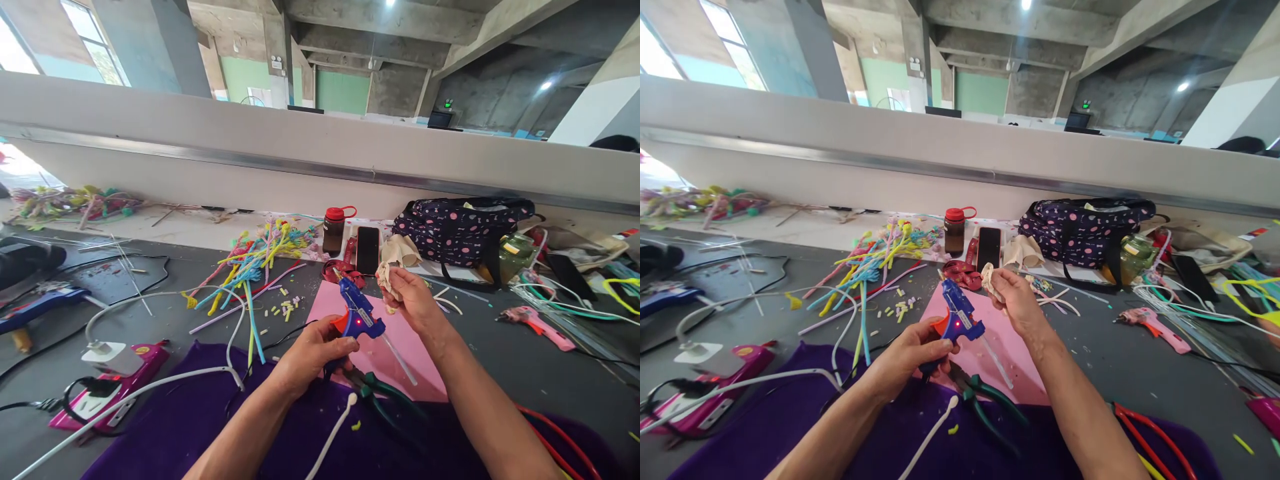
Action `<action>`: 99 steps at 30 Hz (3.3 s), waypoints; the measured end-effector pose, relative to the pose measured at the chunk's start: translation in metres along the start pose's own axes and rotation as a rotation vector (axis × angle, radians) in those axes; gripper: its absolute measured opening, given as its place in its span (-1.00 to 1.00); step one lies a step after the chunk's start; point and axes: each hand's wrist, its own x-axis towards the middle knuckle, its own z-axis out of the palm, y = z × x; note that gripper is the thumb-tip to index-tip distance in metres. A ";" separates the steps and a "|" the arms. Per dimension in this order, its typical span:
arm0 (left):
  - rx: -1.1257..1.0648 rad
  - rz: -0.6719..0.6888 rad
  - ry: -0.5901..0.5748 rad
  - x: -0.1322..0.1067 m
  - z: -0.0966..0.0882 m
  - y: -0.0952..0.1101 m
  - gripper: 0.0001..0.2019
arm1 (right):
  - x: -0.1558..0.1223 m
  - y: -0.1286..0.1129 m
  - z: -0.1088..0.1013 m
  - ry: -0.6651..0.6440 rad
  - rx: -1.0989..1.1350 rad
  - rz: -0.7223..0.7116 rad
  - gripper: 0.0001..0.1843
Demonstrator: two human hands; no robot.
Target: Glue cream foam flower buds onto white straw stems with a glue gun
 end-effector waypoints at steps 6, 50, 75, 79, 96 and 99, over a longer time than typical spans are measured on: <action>0.045 -0.027 0.004 0.003 0.000 -0.004 -0.69 | -0.021 -0.018 0.016 -0.024 -0.414 -0.224 -0.75; -0.186 -0.028 -0.228 0.006 -0.007 -0.012 -0.62 | -0.008 -0.017 -0.008 0.223 -0.694 -0.426 -0.83; -0.511 0.096 -0.315 0.004 -0.022 -0.015 -0.72 | -0.008 -0.005 0.002 0.227 -0.483 -0.271 -0.72; -0.515 0.006 -0.397 0.005 -0.020 -0.014 -0.57 | -0.011 -0.010 0.009 0.231 -0.441 -0.277 -0.73; -0.349 0.018 -0.141 0.008 -0.014 -0.016 -0.60 | -0.022 -0.001 0.019 0.072 -1.252 -0.680 -0.83; -0.412 0.053 -0.155 0.007 -0.017 -0.015 -0.59 | -0.014 -0.002 0.006 0.190 -1.277 -0.621 -0.80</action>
